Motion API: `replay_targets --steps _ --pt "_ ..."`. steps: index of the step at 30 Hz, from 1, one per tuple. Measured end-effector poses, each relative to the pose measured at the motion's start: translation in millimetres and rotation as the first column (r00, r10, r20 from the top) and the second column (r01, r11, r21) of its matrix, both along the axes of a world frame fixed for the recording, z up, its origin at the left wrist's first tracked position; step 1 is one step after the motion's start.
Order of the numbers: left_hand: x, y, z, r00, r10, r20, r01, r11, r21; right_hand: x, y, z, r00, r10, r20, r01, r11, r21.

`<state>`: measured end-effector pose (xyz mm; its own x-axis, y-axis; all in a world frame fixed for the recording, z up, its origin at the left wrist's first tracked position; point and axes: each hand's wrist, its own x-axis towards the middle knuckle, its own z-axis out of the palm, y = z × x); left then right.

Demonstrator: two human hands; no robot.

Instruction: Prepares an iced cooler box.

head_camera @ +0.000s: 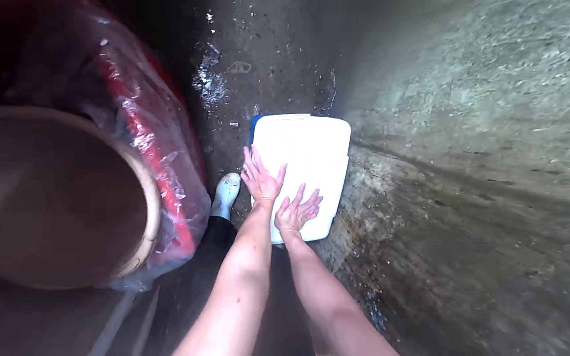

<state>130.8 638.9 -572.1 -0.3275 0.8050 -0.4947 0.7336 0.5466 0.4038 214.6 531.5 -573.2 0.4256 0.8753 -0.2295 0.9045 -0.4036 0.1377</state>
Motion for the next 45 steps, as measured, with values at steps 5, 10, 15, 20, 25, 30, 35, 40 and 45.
replay_targets --steps 5,10,15,20,25,30,35,40,45 --pt "-18.5 -3.6 17.9 0.970 0.162 0.182 -0.148 0.985 -0.090 -6.5 12.4 35.4 0.997 -0.017 -0.070 0.007 0.990 -0.140" --pt "-56.7 -28.9 29.5 0.868 0.307 0.391 -0.211 0.940 -0.270 2.5 43.1 49.9 0.969 0.029 -0.247 -0.039 0.999 -0.037" --pt "-62.2 -56.1 84.1 0.766 0.326 0.554 -0.278 0.945 -0.172 -13.3 60.4 17.4 0.981 0.124 -0.150 -0.127 0.992 -0.006" --pt "-65.5 -70.2 51.2 0.785 0.489 0.381 -0.445 0.872 -0.203 -27.1 69.4 -1.5 0.992 0.085 -0.092 -0.097 0.985 -0.143" --pt "-30.7 -84.9 70.9 0.679 0.403 0.614 -0.233 0.911 -0.341 -1.0 69.0 34.9 0.864 -0.029 -0.503 0.095 0.990 0.107" --pt "45.9 -117.7 165.0 0.210 0.033 0.977 -0.125 0.992 -0.007 70.5 81.6 174.1 0.667 -0.042 -0.744 0.075 0.997 0.011" --pt "17.1 -102.7 111.8 0.853 0.297 0.430 -0.323 0.946 -0.012 48.6 98.3 158.6 0.829 0.493 -0.262 -0.483 0.869 0.109" --pt "23.9 -108.0 53.2 0.879 0.342 0.332 -0.297 0.938 -0.180 70.8 94.3 133.4 0.849 0.227 -0.478 -0.142 0.968 0.208" --pt "28.2 -117.4 53.7 0.825 0.418 0.381 -0.392 0.908 -0.148 51.5 72.5 151.1 0.524 -0.191 -0.830 0.131 0.981 -0.143"
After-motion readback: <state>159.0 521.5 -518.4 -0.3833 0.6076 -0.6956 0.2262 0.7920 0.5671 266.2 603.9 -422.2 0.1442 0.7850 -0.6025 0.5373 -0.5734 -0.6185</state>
